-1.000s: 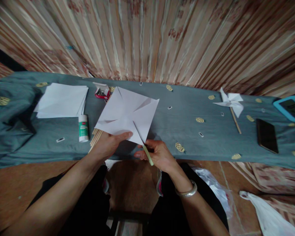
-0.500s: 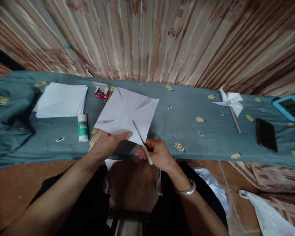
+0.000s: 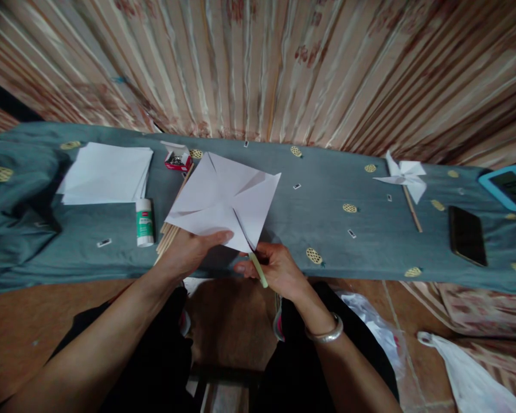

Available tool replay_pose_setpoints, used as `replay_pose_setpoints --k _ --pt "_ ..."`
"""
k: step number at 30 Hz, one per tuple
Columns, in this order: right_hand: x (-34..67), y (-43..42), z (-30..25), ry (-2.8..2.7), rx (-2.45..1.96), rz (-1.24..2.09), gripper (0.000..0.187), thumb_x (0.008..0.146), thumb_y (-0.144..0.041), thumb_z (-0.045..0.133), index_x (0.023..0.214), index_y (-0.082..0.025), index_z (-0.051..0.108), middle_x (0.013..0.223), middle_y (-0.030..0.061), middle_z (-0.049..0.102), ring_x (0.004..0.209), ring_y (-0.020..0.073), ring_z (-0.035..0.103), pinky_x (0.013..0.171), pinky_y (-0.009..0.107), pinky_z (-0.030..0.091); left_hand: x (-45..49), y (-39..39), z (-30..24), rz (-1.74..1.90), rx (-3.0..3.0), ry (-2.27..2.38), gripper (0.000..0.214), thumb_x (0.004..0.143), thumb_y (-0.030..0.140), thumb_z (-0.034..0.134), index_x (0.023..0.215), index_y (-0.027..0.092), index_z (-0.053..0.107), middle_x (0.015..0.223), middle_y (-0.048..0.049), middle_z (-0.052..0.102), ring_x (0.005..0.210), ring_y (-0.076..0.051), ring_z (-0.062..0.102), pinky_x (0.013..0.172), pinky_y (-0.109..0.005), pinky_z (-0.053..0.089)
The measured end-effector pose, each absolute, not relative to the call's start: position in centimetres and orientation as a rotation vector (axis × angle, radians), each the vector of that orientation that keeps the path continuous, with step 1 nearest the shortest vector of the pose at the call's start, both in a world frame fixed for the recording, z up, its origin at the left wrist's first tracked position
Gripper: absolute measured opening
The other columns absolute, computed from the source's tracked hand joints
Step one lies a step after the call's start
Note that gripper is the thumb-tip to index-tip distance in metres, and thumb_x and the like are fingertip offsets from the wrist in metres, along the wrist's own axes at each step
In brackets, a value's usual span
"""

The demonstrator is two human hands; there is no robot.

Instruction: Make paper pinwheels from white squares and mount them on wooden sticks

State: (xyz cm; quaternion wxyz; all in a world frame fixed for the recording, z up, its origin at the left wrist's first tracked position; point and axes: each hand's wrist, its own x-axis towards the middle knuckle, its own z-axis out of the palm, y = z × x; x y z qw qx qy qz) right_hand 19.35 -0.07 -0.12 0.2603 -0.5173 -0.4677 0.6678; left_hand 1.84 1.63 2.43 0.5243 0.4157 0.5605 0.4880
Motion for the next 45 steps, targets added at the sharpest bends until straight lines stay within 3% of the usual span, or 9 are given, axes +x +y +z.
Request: replay_pose_setpoints --k 4,11,16,23,30,37,45 --pt "19.1 0.0 0.3 -1.208 -1.398 1.833 0.046 0.043 -0.045 0.089 0.074 -0.017 0.071 0.055 -0.0038 0.064 0.049 0.0098 0.058 0.051 0.022 0.049 1.8 1.6 2.3 1.156 1.012 1.346 0.039 0.060 0.016 0.072 0.097 0.015 0.065 0.092 -0.0054 0.073 0.088 -0.022 0.066 0.086 -0.034 0.052" --pt "19.0 0.0 0.1 -1.133 -1.399 1.864 0.044 0.039 -0.042 0.091 0.070 -0.018 0.070 0.052 -0.0050 0.062 0.047 0.0083 0.057 0.048 0.020 0.047 1.8 1.7 1.8 1.197 0.961 1.323 0.054 0.058 0.018 0.073 0.111 0.016 0.062 0.098 -0.0062 0.073 0.090 -0.022 0.067 0.087 -0.035 0.053" --pt "19.1 0.0 -0.3 -1.168 -1.394 1.862 0.043 0.044 -0.043 0.090 0.073 -0.018 0.070 0.053 -0.0046 0.062 0.049 0.0090 0.057 0.049 0.021 0.048 1.8 1.7 1.7 1.192 0.956 1.324 0.052 0.058 0.017 0.073 0.109 0.016 0.063 0.094 -0.0056 0.074 0.088 -0.022 0.068 0.087 -0.035 0.053" --pt "18.7 0.0 0.2 -1.099 -1.417 1.859 0.045 0.036 -0.041 0.091 0.068 -0.018 0.070 0.050 -0.0055 0.063 0.046 0.0083 0.057 0.048 0.020 0.047 1.8 1.6 2.0 1.186 0.953 1.344 0.049 0.059 0.016 0.073 0.107 0.016 0.063 0.094 -0.0056 0.073 0.086 -0.021 0.067 0.084 -0.035 0.054" --pt "18.9 0.1 0.3 -1.176 -1.394 1.843 0.045 0.041 -0.046 0.089 0.070 -0.017 0.070 0.052 -0.0045 0.063 0.047 0.0084 0.056 0.048 0.020 0.047 1.8 1.5 1.7 1.141 0.971 1.315 0.042 0.060 0.019 0.072 0.101 0.016 0.065 0.096 -0.0054 0.072 0.090 -0.023 0.066 0.086 -0.036 0.053" --pt "19.1 0.1 -0.2 -1.203 -1.395 1.848 0.046 0.044 -0.047 0.088 0.072 -0.017 0.070 0.052 -0.0040 0.061 0.048 0.0091 0.055 0.049 0.022 0.047 1.8 1.5 1.5 1.177 0.954 1.310 0.050 0.059 0.018 0.073 0.108 0.017 0.063 0.097 -0.0049 0.073 0.091 -0.022 0.067 0.087 -0.035 0.053" --pt "19.7 -0.1 0.4 -1.344 -1.351 1.943 0.042 0.056 -0.047 0.084 0.081 -0.018 0.067 0.063 -0.0019 0.066 0.058 0.0105 0.059 0.056 0.022 0.046 1.7 1.8 0.9 1.193 0.844 1.224 0.033 0.057 0.018 0.074 0.089 0.016 0.065 0.093 -0.0049 0.072 0.088 -0.021 0.067 0.087 -0.036 0.053"
